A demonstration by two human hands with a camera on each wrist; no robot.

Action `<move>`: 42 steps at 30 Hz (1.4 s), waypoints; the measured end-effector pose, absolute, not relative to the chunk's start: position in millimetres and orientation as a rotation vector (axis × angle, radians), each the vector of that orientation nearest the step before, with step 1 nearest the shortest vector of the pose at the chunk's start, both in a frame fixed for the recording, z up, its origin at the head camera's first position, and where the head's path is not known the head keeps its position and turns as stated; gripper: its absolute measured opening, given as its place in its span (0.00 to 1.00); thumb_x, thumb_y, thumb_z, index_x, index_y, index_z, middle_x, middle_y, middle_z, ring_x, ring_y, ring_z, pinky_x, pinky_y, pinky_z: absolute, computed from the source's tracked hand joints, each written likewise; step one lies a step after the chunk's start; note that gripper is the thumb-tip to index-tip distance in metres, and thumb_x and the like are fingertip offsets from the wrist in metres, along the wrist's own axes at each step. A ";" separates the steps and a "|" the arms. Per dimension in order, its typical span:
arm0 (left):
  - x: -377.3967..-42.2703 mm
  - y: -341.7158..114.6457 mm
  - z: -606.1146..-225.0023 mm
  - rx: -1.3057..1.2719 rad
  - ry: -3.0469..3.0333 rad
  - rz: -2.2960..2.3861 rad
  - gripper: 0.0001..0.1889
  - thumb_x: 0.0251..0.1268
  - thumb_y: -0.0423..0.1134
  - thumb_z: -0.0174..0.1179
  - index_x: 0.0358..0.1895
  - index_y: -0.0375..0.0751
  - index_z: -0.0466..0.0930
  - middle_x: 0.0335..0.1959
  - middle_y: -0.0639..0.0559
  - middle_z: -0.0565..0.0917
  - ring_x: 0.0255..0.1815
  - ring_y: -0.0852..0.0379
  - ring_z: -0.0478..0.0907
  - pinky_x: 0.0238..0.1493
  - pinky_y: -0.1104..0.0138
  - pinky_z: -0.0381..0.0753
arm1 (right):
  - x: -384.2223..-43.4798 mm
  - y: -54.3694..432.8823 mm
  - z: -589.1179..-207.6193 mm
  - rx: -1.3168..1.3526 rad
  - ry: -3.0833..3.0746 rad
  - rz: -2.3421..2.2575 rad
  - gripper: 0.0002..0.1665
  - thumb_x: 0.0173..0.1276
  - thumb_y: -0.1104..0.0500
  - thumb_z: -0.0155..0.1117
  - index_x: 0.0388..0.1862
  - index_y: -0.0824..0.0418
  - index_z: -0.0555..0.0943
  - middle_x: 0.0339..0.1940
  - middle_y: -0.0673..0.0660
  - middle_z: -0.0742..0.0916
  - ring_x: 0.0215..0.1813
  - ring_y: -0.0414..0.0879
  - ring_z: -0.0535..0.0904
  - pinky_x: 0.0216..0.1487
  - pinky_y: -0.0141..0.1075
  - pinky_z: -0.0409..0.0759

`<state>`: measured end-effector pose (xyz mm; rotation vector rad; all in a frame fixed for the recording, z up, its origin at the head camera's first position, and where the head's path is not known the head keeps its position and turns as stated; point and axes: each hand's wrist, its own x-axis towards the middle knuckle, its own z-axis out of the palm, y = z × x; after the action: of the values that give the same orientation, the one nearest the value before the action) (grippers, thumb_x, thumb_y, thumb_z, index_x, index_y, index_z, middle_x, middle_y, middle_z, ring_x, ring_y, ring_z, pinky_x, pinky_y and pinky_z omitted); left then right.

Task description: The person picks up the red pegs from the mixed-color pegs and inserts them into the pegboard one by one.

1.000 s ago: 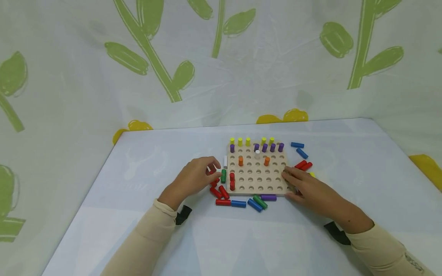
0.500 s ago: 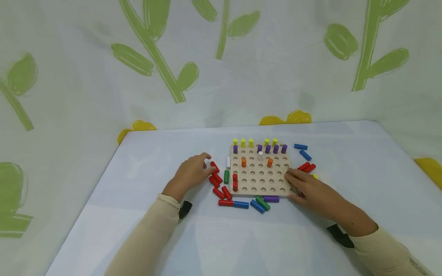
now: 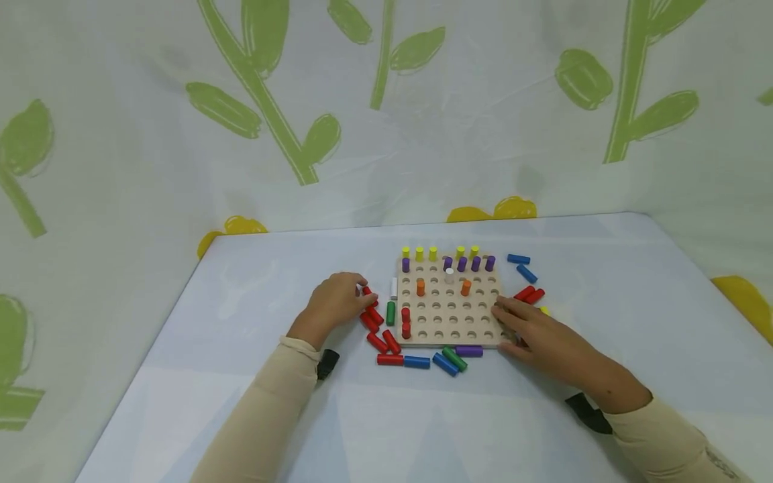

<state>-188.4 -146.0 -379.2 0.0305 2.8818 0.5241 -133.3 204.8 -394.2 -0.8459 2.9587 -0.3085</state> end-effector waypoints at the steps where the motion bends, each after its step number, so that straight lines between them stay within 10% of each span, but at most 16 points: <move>1: -188.0 -146.6 -379.4 0.029 2.881 0.527 0.21 0.66 0.51 0.65 0.57 0.43 0.82 0.37 0.49 0.83 0.37 0.54 0.76 0.34 0.66 0.77 | -133.2 204.4 -394.3 -0.845 2.958 -0.310 0.40 0.66 0.49 0.71 0.72 0.63 0.71 0.74 0.65 0.71 0.73 0.63 0.69 0.64 0.54 0.77; 42: -192.7 -147.5 -384.1 0.068 2.852 0.737 0.21 0.60 0.45 0.72 0.53 0.46 0.75 0.43 0.49 0.86 0.38 0.53 0.78 0.40 0.65 0.81 | -132.7 204.0 -395.6 -0.835 2.954 -0.308 0.40 0.67 0.50 0.70 0.72 0.64 0.70 0.74 0.66 0.71 0.73 0.63 0.69 0.64 0.55 0.77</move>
<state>-192.7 -147.5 -384.1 0.0682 2.8521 0.7373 -132.7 204.0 -395.6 -0.8346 2.9539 -0.3084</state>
